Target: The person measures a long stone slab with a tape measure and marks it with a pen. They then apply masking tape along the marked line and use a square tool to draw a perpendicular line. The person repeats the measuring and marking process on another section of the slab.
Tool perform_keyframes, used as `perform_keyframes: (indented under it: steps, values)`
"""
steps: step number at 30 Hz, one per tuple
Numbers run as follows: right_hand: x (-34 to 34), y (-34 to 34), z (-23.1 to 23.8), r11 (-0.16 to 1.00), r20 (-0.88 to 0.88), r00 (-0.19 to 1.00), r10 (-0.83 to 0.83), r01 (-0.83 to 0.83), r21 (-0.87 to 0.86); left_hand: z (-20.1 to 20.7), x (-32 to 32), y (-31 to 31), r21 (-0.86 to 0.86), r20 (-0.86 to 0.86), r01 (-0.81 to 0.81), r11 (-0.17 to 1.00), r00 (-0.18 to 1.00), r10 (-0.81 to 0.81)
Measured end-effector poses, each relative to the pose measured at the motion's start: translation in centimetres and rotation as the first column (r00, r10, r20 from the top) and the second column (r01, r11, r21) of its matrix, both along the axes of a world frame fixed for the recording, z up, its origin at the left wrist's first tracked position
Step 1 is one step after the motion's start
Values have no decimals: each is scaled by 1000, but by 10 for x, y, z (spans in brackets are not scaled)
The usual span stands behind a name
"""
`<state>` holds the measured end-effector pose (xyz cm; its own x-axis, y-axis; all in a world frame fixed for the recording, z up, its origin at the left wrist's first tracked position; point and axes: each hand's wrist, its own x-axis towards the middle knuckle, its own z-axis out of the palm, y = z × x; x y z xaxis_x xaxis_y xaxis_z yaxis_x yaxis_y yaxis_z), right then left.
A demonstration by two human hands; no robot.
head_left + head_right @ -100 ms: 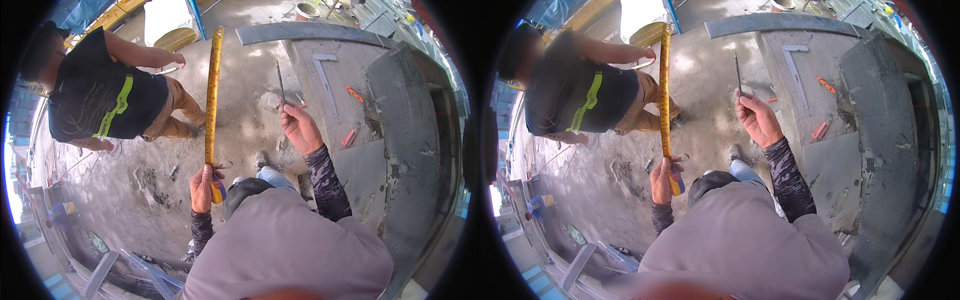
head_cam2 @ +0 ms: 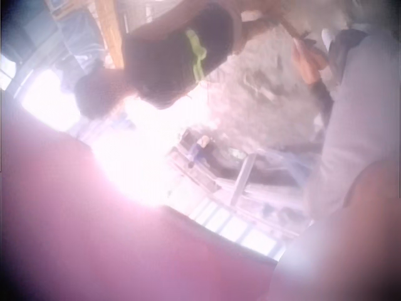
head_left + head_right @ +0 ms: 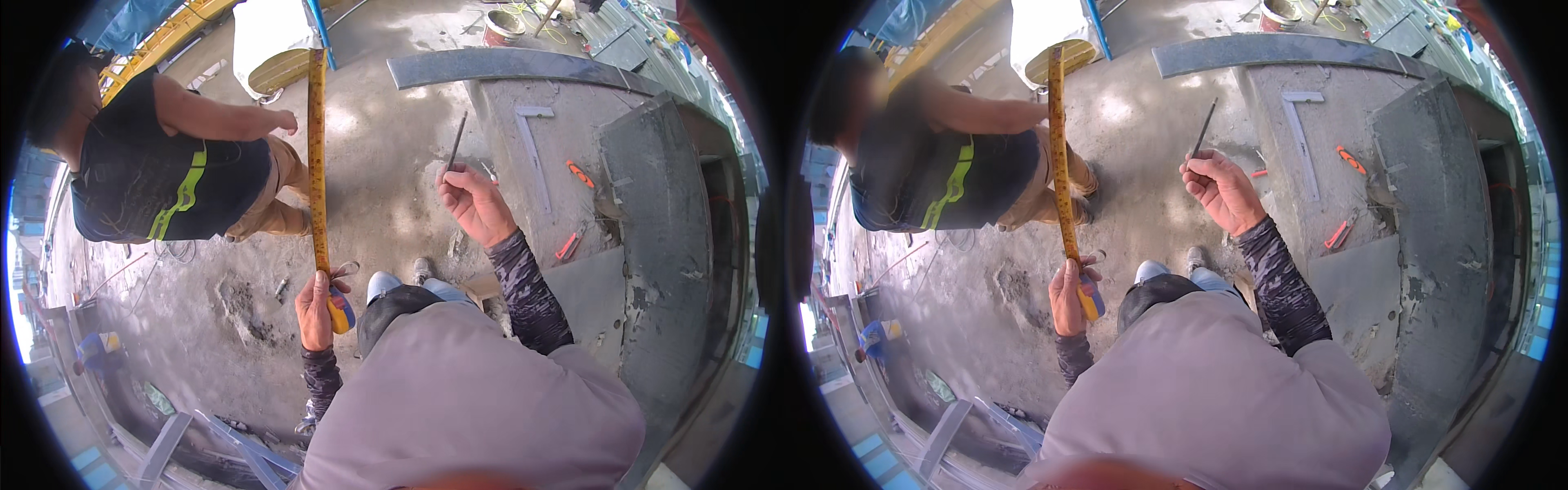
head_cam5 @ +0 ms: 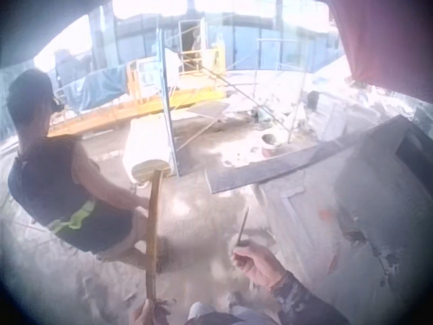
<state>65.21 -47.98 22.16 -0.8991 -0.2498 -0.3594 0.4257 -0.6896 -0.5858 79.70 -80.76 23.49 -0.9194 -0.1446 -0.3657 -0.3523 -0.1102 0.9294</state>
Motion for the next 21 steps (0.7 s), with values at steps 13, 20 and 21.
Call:
perform_keyframes:
  steps: [13, 20, 21]
  values:
    - [-290, -47, -58, 937, 55, 966, -253, 230, 263, -53, -357, -71, 57, -21, 189, 980, 982, -188]
    - [-365, -3, -75, 626, -30, 734, -678, 599, 500, -22, -614, -37, -82, -44, 566, 821, 821, -570]
    - [-375, 9, -81, 549, -49, 671, -740, 645, 532, -19, -653, -17, -97, -62, 606, 790, 788, -612]
